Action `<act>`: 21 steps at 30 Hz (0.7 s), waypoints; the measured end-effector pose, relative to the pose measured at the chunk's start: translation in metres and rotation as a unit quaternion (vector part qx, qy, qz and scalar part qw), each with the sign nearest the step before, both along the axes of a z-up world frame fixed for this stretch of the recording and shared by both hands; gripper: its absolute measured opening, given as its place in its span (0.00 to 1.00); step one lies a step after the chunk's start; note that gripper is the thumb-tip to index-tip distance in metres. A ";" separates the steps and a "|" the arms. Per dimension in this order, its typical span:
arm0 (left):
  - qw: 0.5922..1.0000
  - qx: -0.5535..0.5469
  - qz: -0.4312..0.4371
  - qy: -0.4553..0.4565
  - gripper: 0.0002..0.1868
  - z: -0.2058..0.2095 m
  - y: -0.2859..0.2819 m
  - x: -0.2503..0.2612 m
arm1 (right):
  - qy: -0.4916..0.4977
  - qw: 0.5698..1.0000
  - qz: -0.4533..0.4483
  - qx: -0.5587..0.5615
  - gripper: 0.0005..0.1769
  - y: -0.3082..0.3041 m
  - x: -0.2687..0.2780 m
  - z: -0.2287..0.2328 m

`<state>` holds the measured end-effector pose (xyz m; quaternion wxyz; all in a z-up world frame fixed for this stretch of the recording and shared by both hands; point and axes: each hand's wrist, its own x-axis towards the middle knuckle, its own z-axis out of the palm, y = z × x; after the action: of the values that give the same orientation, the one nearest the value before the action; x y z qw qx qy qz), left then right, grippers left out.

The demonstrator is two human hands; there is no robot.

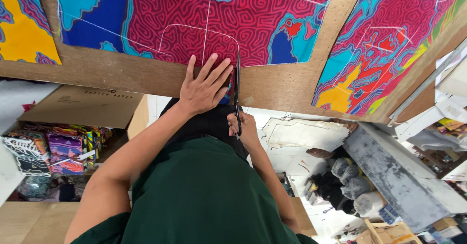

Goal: The person aligns a large piece of colorful patterned fabric on a wooden table, then uses shears to cut along white chalk lines. The person continues cutting multiple sections of the fabric into garment pieces.

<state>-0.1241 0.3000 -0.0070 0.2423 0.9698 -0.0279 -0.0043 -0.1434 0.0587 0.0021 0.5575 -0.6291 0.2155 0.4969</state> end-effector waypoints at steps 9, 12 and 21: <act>0.998 0.051 0.014 -0.026 0.29 -0.010 -0.003 -0.003 | -0.025 0.999 0.027 0.022 0.20 -0.001 0.033 0.003; 0.998 0.047 0.020 -0.029 0.29 -0.010 -0.006 -0.005 | -0.020 0.997 0.074 -0.013 0.20 -0.006 0.043 0.005; 0.996 0.069 0.027 -0.041 0.28 -0.011 -0.005 -0.005 | -0.008 0.980 0.199 -0.021 0.18 -0.038 0.106 0.006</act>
<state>-0.1290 0.2955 -0.0176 0.1739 0.9839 -0.0116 0.0403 -0.0374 0.0202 0.0085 0.4356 -0.6749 0.0924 0.5884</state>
